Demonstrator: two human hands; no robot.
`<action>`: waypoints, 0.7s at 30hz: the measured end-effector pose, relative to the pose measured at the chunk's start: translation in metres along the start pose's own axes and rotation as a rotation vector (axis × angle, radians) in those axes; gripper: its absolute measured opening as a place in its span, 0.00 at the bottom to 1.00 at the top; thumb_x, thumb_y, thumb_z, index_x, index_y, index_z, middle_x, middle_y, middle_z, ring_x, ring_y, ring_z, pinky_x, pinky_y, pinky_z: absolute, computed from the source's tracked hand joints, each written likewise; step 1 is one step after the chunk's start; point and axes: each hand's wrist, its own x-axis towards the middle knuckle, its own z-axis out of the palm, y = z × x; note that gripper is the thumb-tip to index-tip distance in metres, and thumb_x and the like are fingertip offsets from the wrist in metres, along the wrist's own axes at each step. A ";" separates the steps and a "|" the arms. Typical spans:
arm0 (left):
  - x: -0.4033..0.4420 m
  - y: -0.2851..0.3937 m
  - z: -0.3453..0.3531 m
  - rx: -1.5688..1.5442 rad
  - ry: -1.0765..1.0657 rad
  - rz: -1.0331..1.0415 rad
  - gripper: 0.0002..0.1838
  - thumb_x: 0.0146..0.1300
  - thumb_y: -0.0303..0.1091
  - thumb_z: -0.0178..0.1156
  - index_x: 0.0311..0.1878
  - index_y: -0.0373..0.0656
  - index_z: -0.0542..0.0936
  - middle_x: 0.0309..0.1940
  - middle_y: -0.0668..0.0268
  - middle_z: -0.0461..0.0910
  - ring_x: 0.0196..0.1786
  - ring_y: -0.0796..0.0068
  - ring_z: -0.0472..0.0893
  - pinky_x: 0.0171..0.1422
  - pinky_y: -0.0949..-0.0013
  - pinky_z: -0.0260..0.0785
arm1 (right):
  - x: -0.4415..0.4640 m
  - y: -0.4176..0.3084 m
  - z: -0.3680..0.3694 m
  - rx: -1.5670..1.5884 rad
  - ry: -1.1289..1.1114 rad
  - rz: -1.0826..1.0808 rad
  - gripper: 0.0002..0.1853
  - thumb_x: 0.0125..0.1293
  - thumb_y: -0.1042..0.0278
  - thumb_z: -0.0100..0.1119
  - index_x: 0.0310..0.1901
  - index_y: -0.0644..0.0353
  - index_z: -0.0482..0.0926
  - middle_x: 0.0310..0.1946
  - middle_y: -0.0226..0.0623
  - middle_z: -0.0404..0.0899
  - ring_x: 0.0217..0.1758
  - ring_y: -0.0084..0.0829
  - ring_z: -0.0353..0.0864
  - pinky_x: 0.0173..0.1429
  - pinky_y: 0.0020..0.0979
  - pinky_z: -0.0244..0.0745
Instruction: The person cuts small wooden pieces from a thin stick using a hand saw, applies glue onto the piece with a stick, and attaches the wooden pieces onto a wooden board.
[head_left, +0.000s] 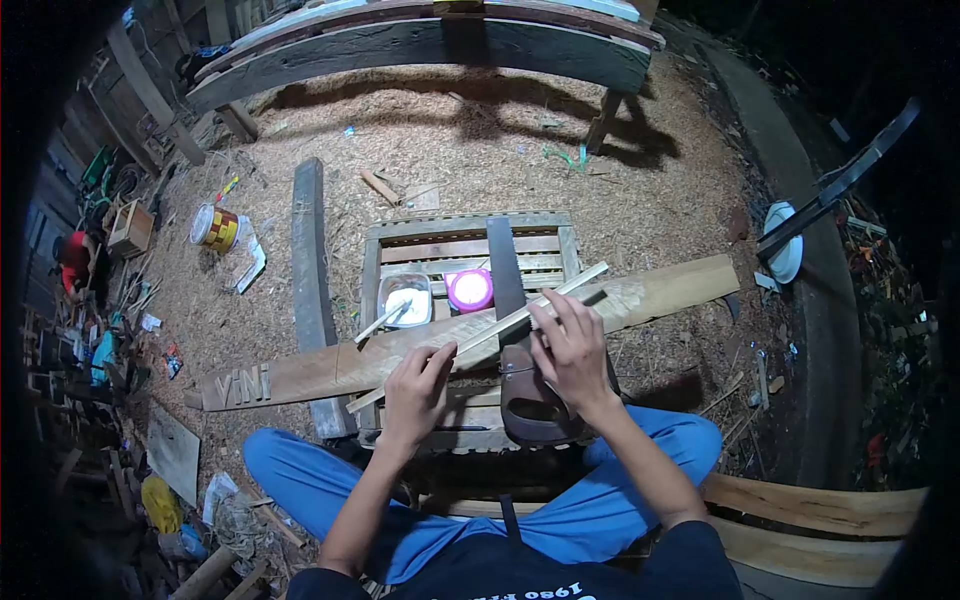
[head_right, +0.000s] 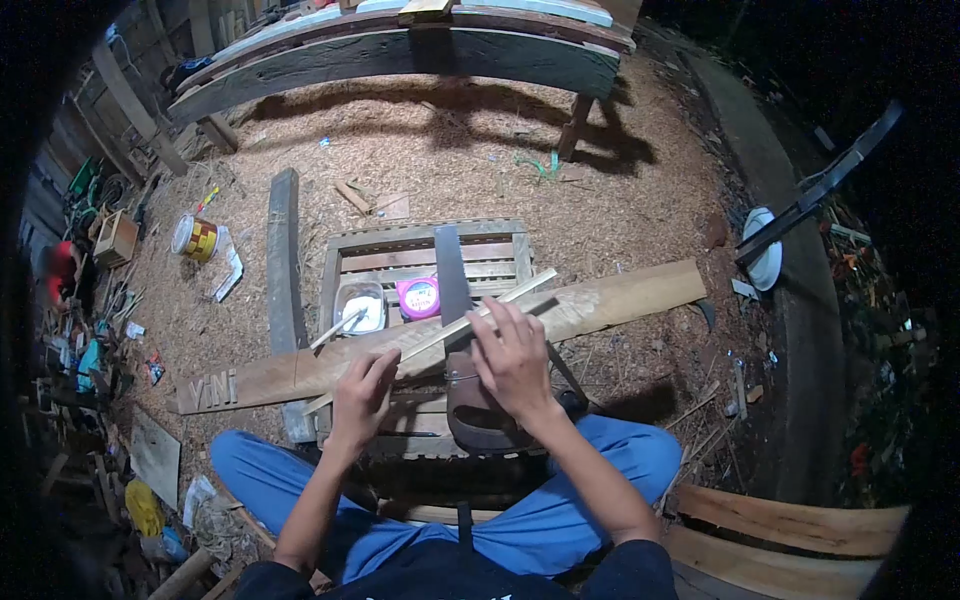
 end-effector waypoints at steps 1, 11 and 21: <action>-0.002 0.003 0.002 -0.013 -0.005 0.012 0.23 0.65 0.24 0.65 0.64 0.45 0.82 0.44 0.58 0.82 0.46 0.55 0.83 0.48 0.54 0.75 | -0.007 0.002 -0.004 0.017 -0.004 0.084 0.25 0.66 0.72 0.66 0.66 0.56 0.79 0.64 0.43 0.77 0.68 0.45 0.74 0.70 0.50 0.67; 0.014 0.042 0.024 -0.049 -0.020 -0.049 0.25 0.61 0.18 0.66 0.63 0.44 0.82 0.45 0.55 0.81 0.48 0.51 0.82 0.51 0.54 0.75 | -0.056 0.033 0.011 0.235 0.227 0.475 0.21 0.67 0.80 0.64 0.62 0.64 0.80 0.61 0.48 0.75 0.64 0.51 0.74 0.68 0.48 0.71; 0.029 0.061 0.045 -0.107 -0.055 -0.088 0.24 0.65 0.20 0.65 0.65 0.41 0.81 0.48 0.55 0.82 0.51 0.51 0.82 0.53 0.53 0.76 | -0.070 0.054 0.005 0.241 0.202 0.314 0.24 0.65 0.89 0.61 0.63 0.65 0.81 0.55 0.50 0.82 0.56 0.51 0.83 0.59 0.45 0.79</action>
